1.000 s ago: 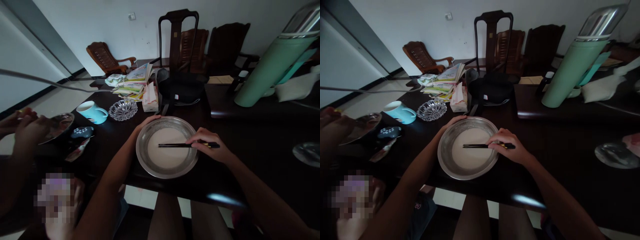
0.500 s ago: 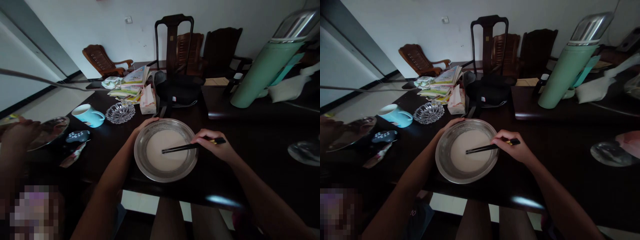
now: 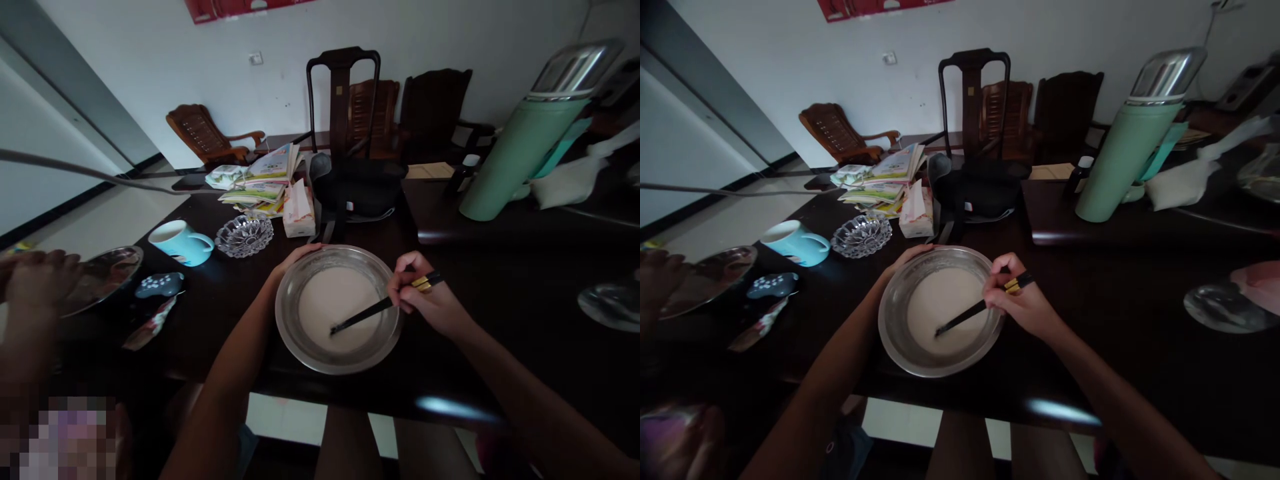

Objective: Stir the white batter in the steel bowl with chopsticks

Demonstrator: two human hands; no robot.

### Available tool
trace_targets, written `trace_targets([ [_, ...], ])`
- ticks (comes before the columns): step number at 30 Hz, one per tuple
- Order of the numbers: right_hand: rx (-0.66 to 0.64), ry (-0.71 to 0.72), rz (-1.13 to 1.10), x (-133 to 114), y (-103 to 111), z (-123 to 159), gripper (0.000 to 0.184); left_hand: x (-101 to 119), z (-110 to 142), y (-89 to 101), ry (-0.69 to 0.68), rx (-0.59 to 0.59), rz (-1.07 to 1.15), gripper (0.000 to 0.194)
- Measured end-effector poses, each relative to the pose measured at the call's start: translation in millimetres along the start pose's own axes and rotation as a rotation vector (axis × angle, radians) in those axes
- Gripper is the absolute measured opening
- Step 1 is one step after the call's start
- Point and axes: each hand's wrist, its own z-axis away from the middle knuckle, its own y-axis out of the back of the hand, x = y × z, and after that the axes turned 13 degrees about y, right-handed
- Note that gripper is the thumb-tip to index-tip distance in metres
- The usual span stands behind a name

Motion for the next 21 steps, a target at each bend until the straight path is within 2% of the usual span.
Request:
trace_targets([
  [3,-0.035,-0.043,0.029,-0.1,-13.0,-5.2,0.037,-1.1,1.8,-2.8,-0.010,0.003,0.109,0.053],
  [8,0.087,0.084,0.154,8.6,-20.2,-12.6,0.028,-0.5,2.3,-4.9,-0.039,0.000,0.154,0.041],
  [12,0.128,0.185,0.215,7.1,-5.6,-17.3,0.023,4.0,2.1,-8.1,-0.051,-0.016,0.177,0.034],
  [15,0.245,0.252,0.159,1.8,14.0,-16.7,0.030,6.3,3.0,-12.0,-0.047,-0.021,0.217,0.033],
  [17,0.285,0.237,0.101,1.3,23.7,-13.4,0.034,6.6,3.3,-13.4,-0.037,-0.017,0.232,0.033],
  [19,0.226,0.172,0.064,4.5,26.8,-8.9,0.035,6.0,2.7,-12.7,-0.026,-0.015,0.233,0.032],
  [21,0.091,0.112,0.090,10.3,23.8,-5.0,0.034,5.0,1.2,-10.0,-0.015,-0.006,0.228,0.032],
])
